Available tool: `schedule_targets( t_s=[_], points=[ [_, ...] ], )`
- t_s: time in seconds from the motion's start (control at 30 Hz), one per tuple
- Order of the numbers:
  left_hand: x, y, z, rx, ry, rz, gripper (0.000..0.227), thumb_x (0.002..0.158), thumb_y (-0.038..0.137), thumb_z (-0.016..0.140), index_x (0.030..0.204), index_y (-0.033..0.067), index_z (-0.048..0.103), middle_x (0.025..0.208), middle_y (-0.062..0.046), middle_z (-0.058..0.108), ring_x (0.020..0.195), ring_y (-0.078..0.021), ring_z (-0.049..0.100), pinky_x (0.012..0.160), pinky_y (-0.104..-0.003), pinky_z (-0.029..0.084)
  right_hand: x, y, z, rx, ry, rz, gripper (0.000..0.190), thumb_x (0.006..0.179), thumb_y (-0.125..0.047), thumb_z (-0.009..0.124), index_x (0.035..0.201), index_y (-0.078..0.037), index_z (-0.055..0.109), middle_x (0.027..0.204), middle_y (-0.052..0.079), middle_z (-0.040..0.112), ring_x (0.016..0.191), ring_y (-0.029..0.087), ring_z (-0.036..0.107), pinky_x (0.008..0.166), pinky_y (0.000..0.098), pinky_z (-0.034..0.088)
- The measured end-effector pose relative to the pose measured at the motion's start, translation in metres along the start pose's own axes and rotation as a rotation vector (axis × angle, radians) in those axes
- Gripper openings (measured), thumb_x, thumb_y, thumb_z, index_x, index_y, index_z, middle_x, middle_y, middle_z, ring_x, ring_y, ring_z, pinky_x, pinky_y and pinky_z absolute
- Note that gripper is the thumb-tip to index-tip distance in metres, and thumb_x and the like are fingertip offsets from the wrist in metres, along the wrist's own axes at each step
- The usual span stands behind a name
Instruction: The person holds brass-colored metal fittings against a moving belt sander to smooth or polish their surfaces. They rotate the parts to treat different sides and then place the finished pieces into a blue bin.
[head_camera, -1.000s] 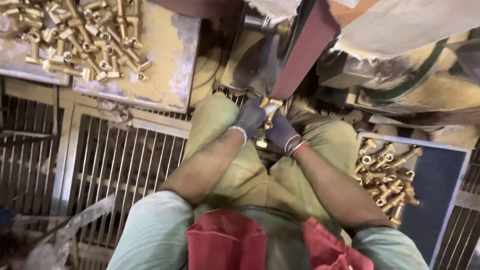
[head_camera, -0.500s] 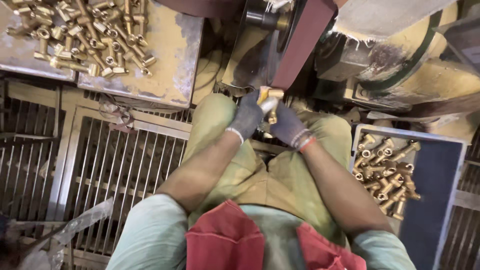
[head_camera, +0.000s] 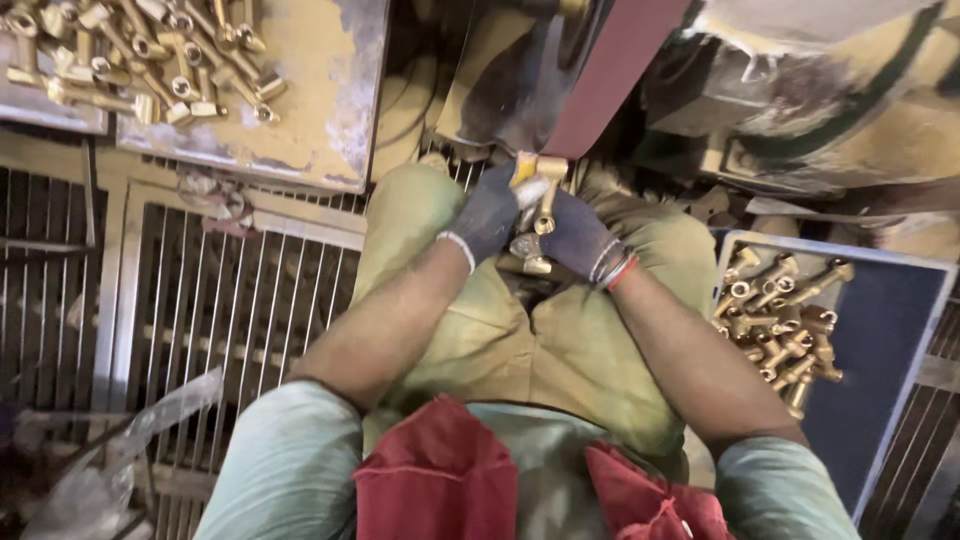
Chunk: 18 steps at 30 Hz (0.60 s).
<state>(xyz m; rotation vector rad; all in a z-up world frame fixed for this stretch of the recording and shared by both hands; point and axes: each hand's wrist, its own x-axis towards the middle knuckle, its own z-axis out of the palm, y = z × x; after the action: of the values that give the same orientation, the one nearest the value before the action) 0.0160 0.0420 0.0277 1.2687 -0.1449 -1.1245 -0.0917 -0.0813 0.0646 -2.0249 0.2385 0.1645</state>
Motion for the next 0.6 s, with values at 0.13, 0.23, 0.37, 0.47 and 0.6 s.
schedule_targets(
  t_s=[0.13, 0.23, 0.37, 0.47, 0.6],
  points=[
    [0.025, -0.032, -0.008, -0.167, 0.105, -0.121, 0.020, 0.095, 0.011, 0.068, 0.111, -0.0011, 0.070, 0.088, -0.004, 0.069, 0.073, -0.0133, 0.061, 0.063, -0.031, 0.051, 0.007, 0.034, 0.015, 0.383, -0.087, 0.093, 0.040, 0.074, -0.020, 0.081, 0.107, -0.003, 0.066, 0.098, 0.015, 0.071, 0.091, 0.029, 0.068, 0.080, 0.0404, 0.055],
    [0.035, -0.047, -0.007, -0.317, 0.198, -0.215, 0.017, 0.095, 0.008, 0.067, 0.110, -0.0006, 0.069, 0.086, -0.004, 0.070, 0.072, -0.0142, 0.065, 0.062, -0.031, 0.054, 0.013, 0.063, 0.020, 0.051, -0.141, 0.135, 0.022, 0.085, -0.016, 0.075, 0.102, -0.003, 0.071, 0.095, 0.015, 0.074, 0.091, 0.028, 0.072, 0.081, 0.0392, 0.055],
    [0.049, -0.064, -0.009, -0.458, 0.333, -0.457, 0.007, 0.095, 0.012, 0.063, 0.101, 0.0078, 0.064, 0.076, -0.006, 0.066, 0.055, -0.0180, 0.060, 0.042, -0.034, 0.046, 0.025, 0.091, 0.015, -0.328, -0.109, -0.340, 0.023, 0.078, -0.006, 0.068, 0.101, -0.002, 0.072, 0.099, 0.019, 0.072, 0.093, 0.036, 0.068, 0.080, 0.0428, 0.054],
    [0.066, -0.083, -0.014, -0.775, 0.056, -0.291, 0.010, 0.096, 0.014, 0.062, 0.093, 0.0052, 0.064, 0.068, -0.009, 0.064, 0.038, -0.0189, 0.051, 0.033, -0.034, 0.042, 0.031, 0.097, 0.007, 0.077, -0.147, -0.135, 0.017, 0.079, -0.005, 0.068, 0.095, -0.002, 0.073, 0.097, 0.018, 0.073, 0.089, 0.034, 0.071, 0.077, 0.0413, 0.057],
    [0.076, -0.091, -0.015, -0.739, 0.029, -0.190, 0.006, 0.100, 0.013, 0.063, 0.099, 0.0063, 0.064, 0.073, -0.006, 0.062, 0.049, -0.0171, 0.055, 0.038, -0.034, 0.045, 0.033, 0.088, 0.007, 0.993, -0.153, 0.496, 0.010, 0.087, 0.001, 0.069, 0.097, 0.000, 0.071, 0.096, 0.016, 0.069, 0.089, 0.030, 0.070, 0.078, 0.0407, 0.054]
  ],
)
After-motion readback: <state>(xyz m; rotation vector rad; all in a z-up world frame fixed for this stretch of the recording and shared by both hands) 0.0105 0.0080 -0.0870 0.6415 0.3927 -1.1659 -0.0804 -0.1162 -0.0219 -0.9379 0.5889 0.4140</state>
